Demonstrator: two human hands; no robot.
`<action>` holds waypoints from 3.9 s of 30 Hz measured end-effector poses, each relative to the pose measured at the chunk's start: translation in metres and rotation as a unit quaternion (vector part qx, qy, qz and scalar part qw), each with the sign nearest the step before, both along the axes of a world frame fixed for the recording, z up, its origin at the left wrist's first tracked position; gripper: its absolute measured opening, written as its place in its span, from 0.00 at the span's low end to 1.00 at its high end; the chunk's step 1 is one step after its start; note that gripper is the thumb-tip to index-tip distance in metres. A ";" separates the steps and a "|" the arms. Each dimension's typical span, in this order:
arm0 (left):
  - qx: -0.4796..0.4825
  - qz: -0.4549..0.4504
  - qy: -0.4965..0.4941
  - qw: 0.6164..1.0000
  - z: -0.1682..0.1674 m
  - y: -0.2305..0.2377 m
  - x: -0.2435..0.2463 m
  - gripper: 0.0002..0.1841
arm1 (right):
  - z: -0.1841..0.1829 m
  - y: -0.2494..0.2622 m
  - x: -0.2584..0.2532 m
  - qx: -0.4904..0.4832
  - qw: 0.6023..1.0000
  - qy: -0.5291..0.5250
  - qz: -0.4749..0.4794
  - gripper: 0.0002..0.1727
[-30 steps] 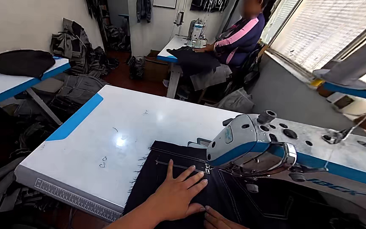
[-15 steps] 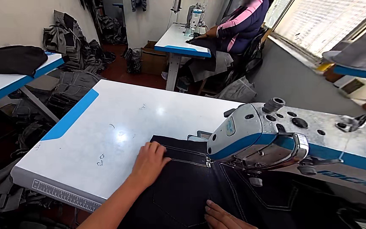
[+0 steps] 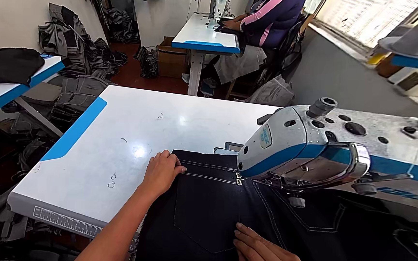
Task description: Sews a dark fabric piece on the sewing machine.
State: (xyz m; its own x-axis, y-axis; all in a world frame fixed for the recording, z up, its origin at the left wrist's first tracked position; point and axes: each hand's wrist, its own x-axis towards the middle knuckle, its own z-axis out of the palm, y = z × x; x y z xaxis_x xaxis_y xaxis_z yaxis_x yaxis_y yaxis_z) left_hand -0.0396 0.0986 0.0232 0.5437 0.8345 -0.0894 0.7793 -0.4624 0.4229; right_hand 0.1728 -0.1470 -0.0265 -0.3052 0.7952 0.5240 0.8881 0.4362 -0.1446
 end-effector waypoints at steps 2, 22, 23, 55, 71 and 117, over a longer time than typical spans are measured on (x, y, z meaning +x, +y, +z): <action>0.001 0.007 0.017 1.000 0.003 -0.002 0.002 0.20 | -0.001 -0.001 0.000 0.002 1.000 0.002 -0.002 0.07; 0.122 -0.312 -0.071 0.940 -0.040 -0.080 0.044 0.27 | 0.004 0.003 0.018 -0.015 0.997 -0.003 0.075 0.11; 0.117 -0.312 -0.070 0.940 -0.040 -0.079 0.044 0.27 | 0.004 0.004 0.019 -0.002 0.996 -0.014 0.088 0.11; 0.139 -0.352 -0.059 0.924 -0.043 -0.072 0.041 0.27 | -0.018 -0.004 -0.005 0.038 0.997 0.066 0.001 0.07; 0.366 -0.304 -0.089 0.875 -0.041 -0.160 0.020 0.15 | 0.001 0.027 0.026 -0.010 1.000 -0.005 -0.025 0.17; 0.102 -0.134 -0.223 0.960 -0.032 -0.131 0.023 0.22 | 0.009 0.038 0.013 -0.102 0.990 0.085 -0.048 0.17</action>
State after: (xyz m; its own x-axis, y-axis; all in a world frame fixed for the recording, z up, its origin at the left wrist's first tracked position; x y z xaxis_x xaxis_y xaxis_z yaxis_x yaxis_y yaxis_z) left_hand -0.0163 -0.0328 -0.0087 0.6883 0.6345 0.3516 0.3834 -0.7297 0.5662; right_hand 0.1857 -0.1086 -0.0172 -0.1437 0.9106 0.3875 0.8798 0.2968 -0.3713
